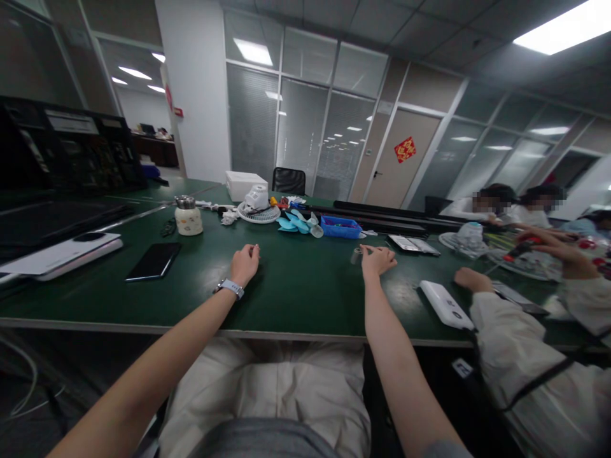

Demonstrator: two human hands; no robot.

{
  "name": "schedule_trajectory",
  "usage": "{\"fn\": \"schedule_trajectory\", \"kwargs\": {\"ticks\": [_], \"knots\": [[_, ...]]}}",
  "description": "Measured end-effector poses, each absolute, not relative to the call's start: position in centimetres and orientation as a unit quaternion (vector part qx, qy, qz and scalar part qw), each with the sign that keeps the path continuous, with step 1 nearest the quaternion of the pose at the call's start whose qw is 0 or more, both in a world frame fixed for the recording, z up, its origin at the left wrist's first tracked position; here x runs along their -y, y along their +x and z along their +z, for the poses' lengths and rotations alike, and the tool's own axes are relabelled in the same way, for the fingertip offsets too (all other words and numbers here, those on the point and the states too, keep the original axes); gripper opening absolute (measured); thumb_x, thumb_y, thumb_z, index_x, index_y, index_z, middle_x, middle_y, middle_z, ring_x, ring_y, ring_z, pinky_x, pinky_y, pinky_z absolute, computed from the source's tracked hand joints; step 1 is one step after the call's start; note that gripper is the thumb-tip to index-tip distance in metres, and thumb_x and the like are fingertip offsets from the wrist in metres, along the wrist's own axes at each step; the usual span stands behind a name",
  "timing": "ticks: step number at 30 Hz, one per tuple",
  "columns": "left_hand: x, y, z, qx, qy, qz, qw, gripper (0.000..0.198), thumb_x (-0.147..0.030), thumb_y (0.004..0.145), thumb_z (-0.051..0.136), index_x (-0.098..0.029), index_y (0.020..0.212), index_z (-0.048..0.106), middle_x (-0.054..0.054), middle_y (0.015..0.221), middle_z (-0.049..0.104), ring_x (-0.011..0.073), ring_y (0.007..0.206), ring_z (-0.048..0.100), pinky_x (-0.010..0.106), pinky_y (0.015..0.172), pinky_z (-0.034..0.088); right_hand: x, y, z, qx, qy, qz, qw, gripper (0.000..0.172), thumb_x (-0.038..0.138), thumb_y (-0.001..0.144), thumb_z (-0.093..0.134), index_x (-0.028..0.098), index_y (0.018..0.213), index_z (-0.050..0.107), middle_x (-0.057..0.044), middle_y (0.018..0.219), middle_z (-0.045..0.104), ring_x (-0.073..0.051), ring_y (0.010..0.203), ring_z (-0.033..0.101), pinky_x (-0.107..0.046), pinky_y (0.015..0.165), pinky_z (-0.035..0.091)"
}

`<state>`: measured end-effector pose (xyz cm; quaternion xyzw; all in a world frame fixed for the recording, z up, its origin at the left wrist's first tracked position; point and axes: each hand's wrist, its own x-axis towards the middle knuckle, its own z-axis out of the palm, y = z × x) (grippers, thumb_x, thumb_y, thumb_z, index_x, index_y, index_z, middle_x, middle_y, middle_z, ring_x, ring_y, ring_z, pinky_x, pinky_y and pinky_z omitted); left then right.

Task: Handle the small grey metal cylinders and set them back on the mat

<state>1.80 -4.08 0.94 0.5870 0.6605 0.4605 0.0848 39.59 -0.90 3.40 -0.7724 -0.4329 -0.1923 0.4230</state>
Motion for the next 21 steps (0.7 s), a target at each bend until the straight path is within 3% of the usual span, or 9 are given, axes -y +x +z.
{"fn": "schedule_trajectory", "kwargs": {"ticks": [7,16,21], "knots": [[4.3,1.8,1.0,-0.661,0.588,0.458,0.087,0.038,-0.044,0.091,0.037,-0.019,0.095,0.064,0.007,0.080,0.071,0.0226,0.077,0.063,0.031,0.070,0.042,-0.2,39.7,2.8,0.465,-0.755,-0.155,0.435,0.025,0.043,0.086,0.055,0.029,0.088,0.075,-0.009,0.108,0.064,-0.028,0.106,0.039,-0.044,0.089,0.022],[4.1,1.9,0.9,-0.667,0.595,0.442,0.078,0.038,-0.044,0.091,0.036,-0.018,0.096,0.064,0.007,0.080,0.071,0.0217,0.079,0.064,0.029,0.070,0.042,0.1,39.2,3.7,0.484,-0.784,-0.119,0.370,0.031,0.042,0.089,0.050,0.024,0.096,0.075,-0.014,0.102,0.065,-0.031,0.106,0.041,-0.048,0.090,0.024],[4.1,1.9,0.8,-0.672,0.593,0.435,0.087,0.037,-0.043,0.091,0.037,-0.018,0.099,0.064,0.007,0.082,0.072,0.0211,0.081,0.065,0.029,0.073,0.043,1.1,39.0,4.3,0.460,-0.820,-0.071,0.333,0.040,0.047,0.089,0.048,0.026,0.118,0.065,-0.016,0.120,0.057,-0.032,0.113,0.045,-0.048,0.094,0.029]]}}
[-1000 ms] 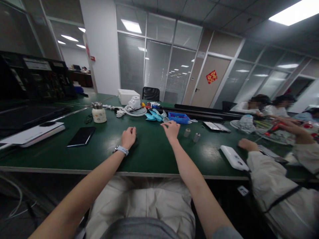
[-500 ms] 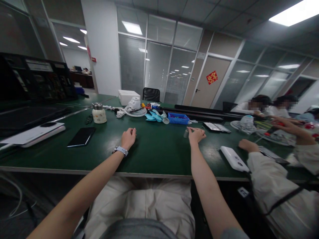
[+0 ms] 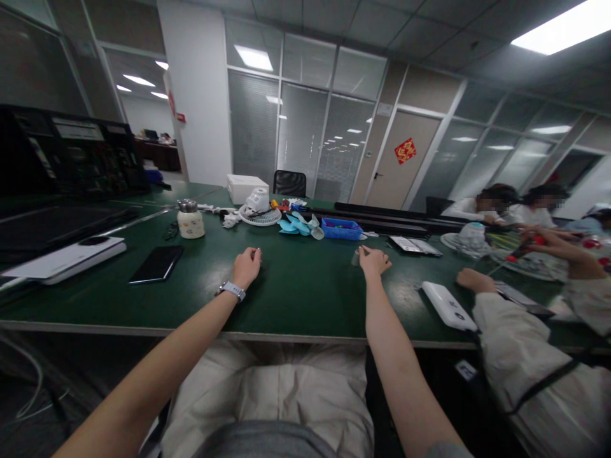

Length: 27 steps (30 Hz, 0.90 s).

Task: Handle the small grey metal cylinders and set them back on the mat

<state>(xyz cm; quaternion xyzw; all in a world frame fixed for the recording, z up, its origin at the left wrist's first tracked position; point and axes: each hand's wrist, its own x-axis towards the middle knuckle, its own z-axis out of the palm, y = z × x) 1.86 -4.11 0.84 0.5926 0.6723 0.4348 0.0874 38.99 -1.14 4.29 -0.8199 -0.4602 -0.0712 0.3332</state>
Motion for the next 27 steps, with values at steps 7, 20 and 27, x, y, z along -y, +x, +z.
{"fn": "schedule_trajectory", "kwargs": {"ticks": [7,20,27], "knots": [[3.9,1.8,0.7,-0.672,0.593,0.434,0.089,0.037,-0.043,0.091,0.038,-0.018,0.101,0.063,0.007,0.082,0.072,0.0215,0.081,0.065,0.029,0.073,0.043,3.1,39.7,5.1,0.448,-0.846,-0.018,0.287,0.062,0.032,0.084,0.059,0.025,0.142,0.037,-0.019,0.122,0.055,-0.030,0.112,0.056,-0.044,0.093,0.039],[4.1,1.9,1.0,-0.679,0.587,0.431,0.097,0.034,-0.041,0.090,0.040,-0.018,0.101,0.063,0.007,0.083,0.072,0.0216,0.080,0.064,0.030,0.072,0.043,4.9,38.2,7.0,0.461,-0.855,0.064,0.229,0.070,0.034,0.059,0.083,0.017,0.120,0.055,-0.020,0.118,0.061,-0.033,0.111,0.058,-0.043,0.087,0.048],[4.3,2.2,1.0,-0.646,0.613,0.447,0.087,0.037,-0.047,0.087,0.046,-0.019,0.099,0.066,0.008,0.086,0.070,0.0220,0.085,0.060,0.032,0.076,0.044,5.5,29.0,5.4,0.679,-0.680,0.019,0.275,0.077,0.040,0.069,0.075,0.018,0.134,0.039,-0.012,0.107,0.067,-0.026,0.102,0.064,-0.037,0.089,0.047]]}}
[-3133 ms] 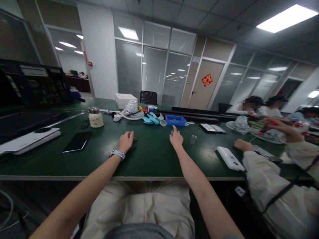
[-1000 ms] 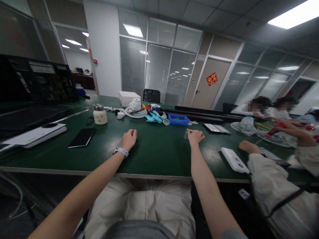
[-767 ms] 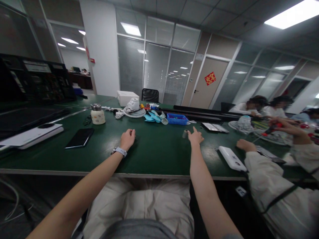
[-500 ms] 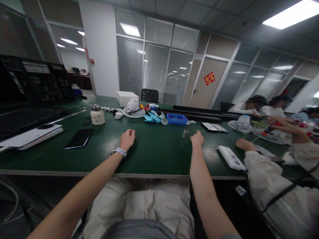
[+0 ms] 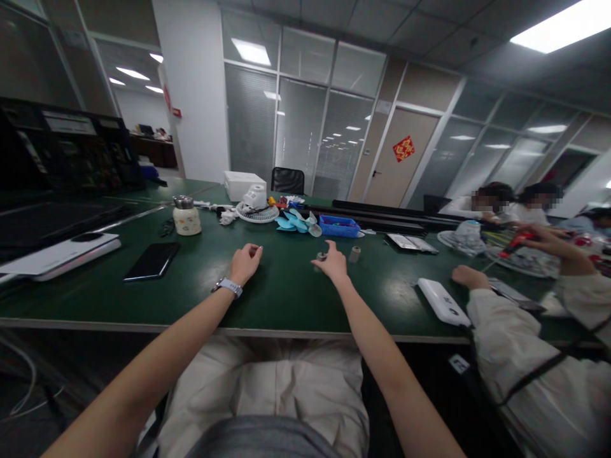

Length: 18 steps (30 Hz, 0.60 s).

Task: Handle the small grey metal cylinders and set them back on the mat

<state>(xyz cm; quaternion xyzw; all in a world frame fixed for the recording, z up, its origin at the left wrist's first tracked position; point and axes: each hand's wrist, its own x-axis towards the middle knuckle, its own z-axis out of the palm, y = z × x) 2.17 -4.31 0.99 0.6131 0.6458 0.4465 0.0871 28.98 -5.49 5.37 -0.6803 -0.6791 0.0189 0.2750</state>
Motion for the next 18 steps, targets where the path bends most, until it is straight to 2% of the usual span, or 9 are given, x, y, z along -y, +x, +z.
{"fn": "schedule_trajectory", "kwargs": {"ticks": [4,8,11,18], "knots": [[4.8,2.8,1.1,-0.540,0.696,0.469,0.063,0.041,-0.053,0.084,0.050,-0.022,0.102,0.069,0.006,0.096,0.070,0.0222,0.098,0.053,0.033,0.085,0.042,5.0,22.9,3.8,0.766,-0.562,0.032,0.309,0.077,0.038,0.077,0.069,0.023,0.140,0.029,-0.007,0.104,0.068,-0.024,0.098,0.065,-0.035,0.087,0.047],[4.9,3.1,1.3,-0.476,0.740,0.473,0.028,0.041,-0.052,0.086,0.049,-0.023,0.104,0.071,0.004,0.099,0.071,0.0215,0.097,0.053,0.035,0.089,0.040,4.6,18.6,2.8,0.804,-0.503,0.032,0.316,0.076,0.028,0.080,0.066,0.023,0.143,0.023,-0.008,0.108,0.067,-0.024,0.098,0.065,-0.035,0.086,0.048],[4.8,2.9,1.4,-0.482,0.739,0.470,0.019,0.039,-0.050,0.086,0.050,-0.022,0.102,0.072,0.004,0.099,0.071,0.0213,0.097,0.055,0.037,0.092,0.037,4.5,17.3,2.2,0.811,-0.482,0.031,0.330,0.073,0.023,0.082,0.062,0.022,0.143,0.022,-0.009,0.112,0.066,-0.024,0.098,0.065,-0.036,0.086,0.048],[5.5,3.4,2.2,-0.563,0.697,0.442,0.051,0.035,-0.046,0.085,0.050,-0.023,0.099,0.072,0.004,0.108,0.068,0.0218,0.109,0.051,0.036,0.098,0.035,5.2,17.5,1.9,0.813,-0.466,0.037,0.348,0.072,0.028,0.081,0.063,0.023,0.142,0.025,-0.007,0.114,0.065,-0.024,0.099,0.064,-0.038,0.088,0.047]]}}
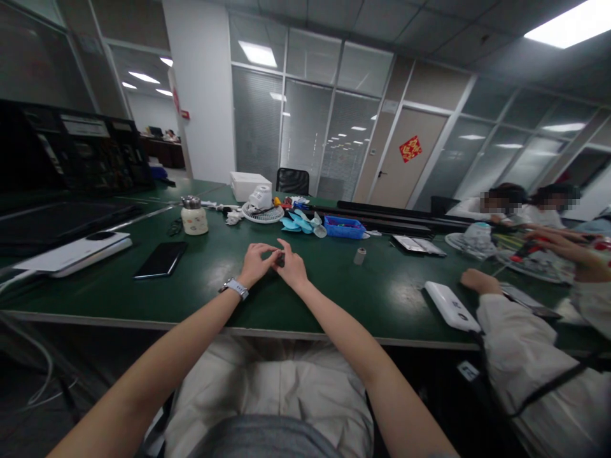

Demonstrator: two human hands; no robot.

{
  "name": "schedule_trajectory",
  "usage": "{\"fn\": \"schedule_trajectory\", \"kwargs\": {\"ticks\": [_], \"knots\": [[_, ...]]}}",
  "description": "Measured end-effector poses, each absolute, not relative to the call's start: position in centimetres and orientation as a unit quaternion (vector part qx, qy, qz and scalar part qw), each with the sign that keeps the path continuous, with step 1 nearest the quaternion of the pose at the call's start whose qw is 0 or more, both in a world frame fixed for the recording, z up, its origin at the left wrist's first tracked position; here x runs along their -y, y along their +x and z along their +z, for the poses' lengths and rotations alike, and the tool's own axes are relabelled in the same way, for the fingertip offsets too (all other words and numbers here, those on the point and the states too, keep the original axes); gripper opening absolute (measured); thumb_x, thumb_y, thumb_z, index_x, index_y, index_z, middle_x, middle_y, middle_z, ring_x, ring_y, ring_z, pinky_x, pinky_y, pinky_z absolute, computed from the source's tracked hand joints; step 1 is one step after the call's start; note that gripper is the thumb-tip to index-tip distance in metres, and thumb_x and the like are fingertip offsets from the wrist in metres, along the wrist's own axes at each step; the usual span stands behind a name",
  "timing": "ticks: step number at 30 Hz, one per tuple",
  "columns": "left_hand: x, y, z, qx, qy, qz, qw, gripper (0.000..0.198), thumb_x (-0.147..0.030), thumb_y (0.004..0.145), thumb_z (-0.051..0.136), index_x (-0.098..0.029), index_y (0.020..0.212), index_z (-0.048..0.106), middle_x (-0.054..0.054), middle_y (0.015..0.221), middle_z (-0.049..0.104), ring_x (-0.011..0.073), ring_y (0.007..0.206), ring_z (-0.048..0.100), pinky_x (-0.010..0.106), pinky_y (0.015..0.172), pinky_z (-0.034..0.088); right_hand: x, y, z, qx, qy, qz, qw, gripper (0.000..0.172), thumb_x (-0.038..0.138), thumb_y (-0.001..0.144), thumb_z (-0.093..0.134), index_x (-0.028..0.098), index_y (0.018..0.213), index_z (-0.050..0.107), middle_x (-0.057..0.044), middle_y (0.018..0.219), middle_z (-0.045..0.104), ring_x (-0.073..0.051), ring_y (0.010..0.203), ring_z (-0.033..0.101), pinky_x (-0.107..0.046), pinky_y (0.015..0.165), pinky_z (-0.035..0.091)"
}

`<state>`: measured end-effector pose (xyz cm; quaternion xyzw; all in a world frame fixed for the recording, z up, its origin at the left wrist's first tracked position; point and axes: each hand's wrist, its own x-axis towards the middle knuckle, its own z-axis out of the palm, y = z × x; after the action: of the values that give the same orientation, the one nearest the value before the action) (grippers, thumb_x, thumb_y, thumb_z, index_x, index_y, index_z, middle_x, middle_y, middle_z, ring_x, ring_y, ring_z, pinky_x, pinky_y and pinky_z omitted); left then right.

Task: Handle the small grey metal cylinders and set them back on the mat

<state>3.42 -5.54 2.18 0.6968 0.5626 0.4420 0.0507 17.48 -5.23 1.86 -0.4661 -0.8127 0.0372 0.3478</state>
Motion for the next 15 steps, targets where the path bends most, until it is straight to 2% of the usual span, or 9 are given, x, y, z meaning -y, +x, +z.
{"fn": "schedule_trajectory", "kwargs": {"ticks": [7,10,15], "knots": [[5.4,2.5,2.2,-0.649,0.611,0.453,0.011,0.041,-0.049,0.088,0.043,-0.025,0.107,0.071,0.006,0.111,0.067,0.0243,0.111,0.048,0.039,0.100,0.032,5.7,17.6,2.1,0.798,-0.488,0.035,0.351,0.067,0.038,0.083,0.061,0.025,0.139,0.028,-0.006,0.117,0.063,-0.023,0.104,0.062,-0.038,0.091,0.045],[4.7,1.8,1.1,-0.703,0.598,0.383,0.029,0.037,-0.054,0.081,0.053,-0.029,0.098,0.075,0.007,0.111,0.065,0.0302,0.114,0.043,0.042,0.096,0.035,5.6,17.8,2.0,0.797,-0.491,0.029,0.350,0.066,0.043,0.083,0.061,0.024,0.138,0.030,-0.008,0.118,0.063,-0.024,0.102,0.062,-0.037,0.089,0.046],[3.9,1.7,-0.3,-0.731,0.598,0.327,0.019,0.032,-0.055,0.074,0.062,-0.034,0.093,0.077,0.008,0.132,0.051,0.0359,0.121,0.034,0.047,0.097,0.034,5.4,17.8,1.8,0.802,-0.499,0.025,0.328,0.068,0.047,0.081,0.061,0.023,0.138,0.032,-0.009,0.116,0.064,-0.026,0.099,0.063,-0.038,0.086,0.046]]}}
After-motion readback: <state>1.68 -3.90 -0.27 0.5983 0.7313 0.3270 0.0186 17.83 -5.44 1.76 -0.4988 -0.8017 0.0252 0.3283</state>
